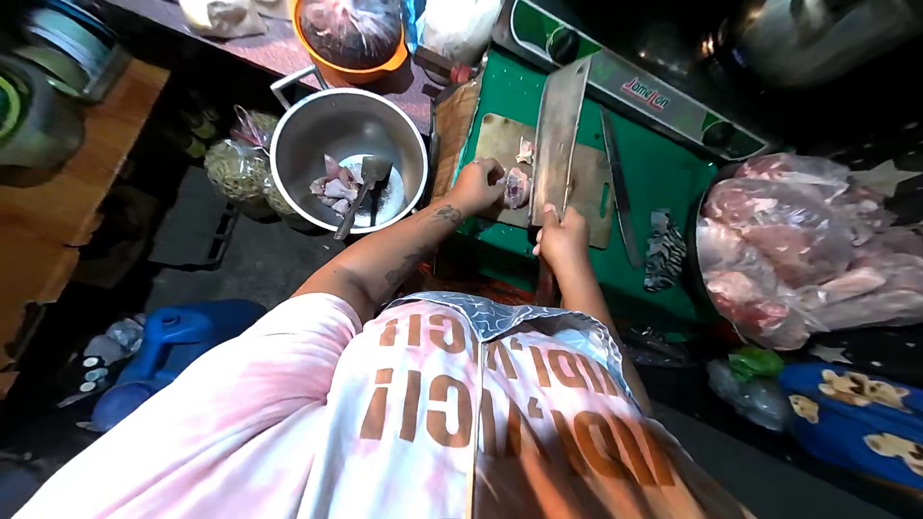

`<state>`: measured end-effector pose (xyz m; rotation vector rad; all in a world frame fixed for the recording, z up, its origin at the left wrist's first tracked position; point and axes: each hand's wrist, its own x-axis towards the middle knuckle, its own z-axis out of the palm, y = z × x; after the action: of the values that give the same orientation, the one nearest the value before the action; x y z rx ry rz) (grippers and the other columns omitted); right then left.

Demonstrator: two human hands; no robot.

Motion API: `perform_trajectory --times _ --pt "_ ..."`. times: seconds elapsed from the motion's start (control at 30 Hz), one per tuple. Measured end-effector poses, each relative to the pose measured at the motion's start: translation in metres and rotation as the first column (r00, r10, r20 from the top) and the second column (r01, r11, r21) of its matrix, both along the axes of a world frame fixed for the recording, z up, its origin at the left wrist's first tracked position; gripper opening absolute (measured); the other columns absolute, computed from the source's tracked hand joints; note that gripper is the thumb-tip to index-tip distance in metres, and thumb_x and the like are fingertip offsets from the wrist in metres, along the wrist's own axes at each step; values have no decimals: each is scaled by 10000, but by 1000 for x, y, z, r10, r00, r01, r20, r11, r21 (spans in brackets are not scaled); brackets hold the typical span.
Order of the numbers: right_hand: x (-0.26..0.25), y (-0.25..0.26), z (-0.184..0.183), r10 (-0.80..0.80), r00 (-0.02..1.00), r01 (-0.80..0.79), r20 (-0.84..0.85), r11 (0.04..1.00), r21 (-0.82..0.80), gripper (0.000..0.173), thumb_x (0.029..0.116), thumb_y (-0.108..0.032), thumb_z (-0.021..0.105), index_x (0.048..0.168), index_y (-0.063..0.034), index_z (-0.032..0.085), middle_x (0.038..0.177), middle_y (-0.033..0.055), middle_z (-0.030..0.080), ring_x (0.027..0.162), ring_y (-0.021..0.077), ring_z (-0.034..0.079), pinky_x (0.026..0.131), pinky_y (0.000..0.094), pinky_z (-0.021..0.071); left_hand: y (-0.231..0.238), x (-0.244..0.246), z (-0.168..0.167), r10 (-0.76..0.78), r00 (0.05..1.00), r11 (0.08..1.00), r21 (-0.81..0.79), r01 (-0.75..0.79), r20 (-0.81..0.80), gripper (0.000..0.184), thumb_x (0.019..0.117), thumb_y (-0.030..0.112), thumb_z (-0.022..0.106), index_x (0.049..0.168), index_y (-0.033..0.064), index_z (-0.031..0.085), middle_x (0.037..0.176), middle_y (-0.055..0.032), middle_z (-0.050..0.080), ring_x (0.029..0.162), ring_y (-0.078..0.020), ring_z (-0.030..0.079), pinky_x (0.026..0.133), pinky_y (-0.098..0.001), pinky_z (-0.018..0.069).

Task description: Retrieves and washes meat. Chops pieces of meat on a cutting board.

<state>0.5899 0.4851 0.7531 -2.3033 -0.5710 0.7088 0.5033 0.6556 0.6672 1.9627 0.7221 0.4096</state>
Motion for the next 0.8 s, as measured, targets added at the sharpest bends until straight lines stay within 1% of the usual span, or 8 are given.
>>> perform_trajectory --times 0.07,0.17,0.23,0.33,0.43,0.6,0.7,0.8 --pt "-6 0 22 24 984 -46 175 991 122 403 1108 -334 454 1146 35 610 736 124 611 597 238 628 636 466 575 0 -4 3 38 999 997 -67 -38 -9 301 929 135 702 1197 1 681 1192 -206 667 1101 -310 660 981 -481 533" --pt "-14 6 48 -33 905 -137 425 922 362 356 1096 -312 452 1112 4 615 709 33 596 548 122 609 581 361 578 -1 -10 8 98 995 991 -92 -99 -11 314 925 107 686 1222 8 670 1215 -187 670 1067 -280 678 957 -455 549" --pt "-18 11 51 -60 855 -166 515 910 381 341 1097 -298 448 1115 3 606 751 36 617 599 113 637 617 341 584 -1 -12 9 119 993 989 -87 -118 16 308 925 95 673 1216 -6 667 1202 -190 671 1039 -277 681 932 -440 557" --pt "-26 9 23 105 930 -102 352 994 -26 448 1118 -307 410 1288 71 582 1024 247 694 949 364 704 873 547 561 -1 -15 14 112 993 990 -86 -109 28 318 936 107 657 1230 -15 656 1220 -195 666 1013 -275 685 908 -439 565" --pt "-14 7 -30 179 980 -133 92 919 -371 440 1119 -319 380 1204 53 598 982 269 676 828 409 703 746 599 572 -2 -15 18 94 996 994 -52 -94 5 323 932 108 655 1236 -3 663 1230 -192 664 1060 -285 676 931 -449 557" --pt "-6 12 -24 138 990 -124 4 900 -418 429 1124 -321 391 1251 48 569 961 246 663 729 350 688 688 525 580 0 8 13 -24 993 1000 6 25 -115 433 953 232 701 1296 -21 624 1265 -240 626 1198 -361 620 1046 -518 499" --pt "-7 -5 -30 145 989 -130 4 898 -421 437 1120 -355 403 1208 37 575 889 229 659 647 322 669 630 499 579 0 22 6 -53 980 998 24 58 -193 473 938 305 720 1278 -11 633 1242 -228 606 1119 -353 644 968 -524 544" --pt "-9 -12 -27 167 986 -149 3 887 -436 443 1120 -360 401 1167 41 583 887 236 663 674 338 681 654 517 581 1 30 7 -120 966 990 50 135 -228 373 922 264 719 1169 -14 685 1214 -217 613 1100 -344 647 948 -521 546"
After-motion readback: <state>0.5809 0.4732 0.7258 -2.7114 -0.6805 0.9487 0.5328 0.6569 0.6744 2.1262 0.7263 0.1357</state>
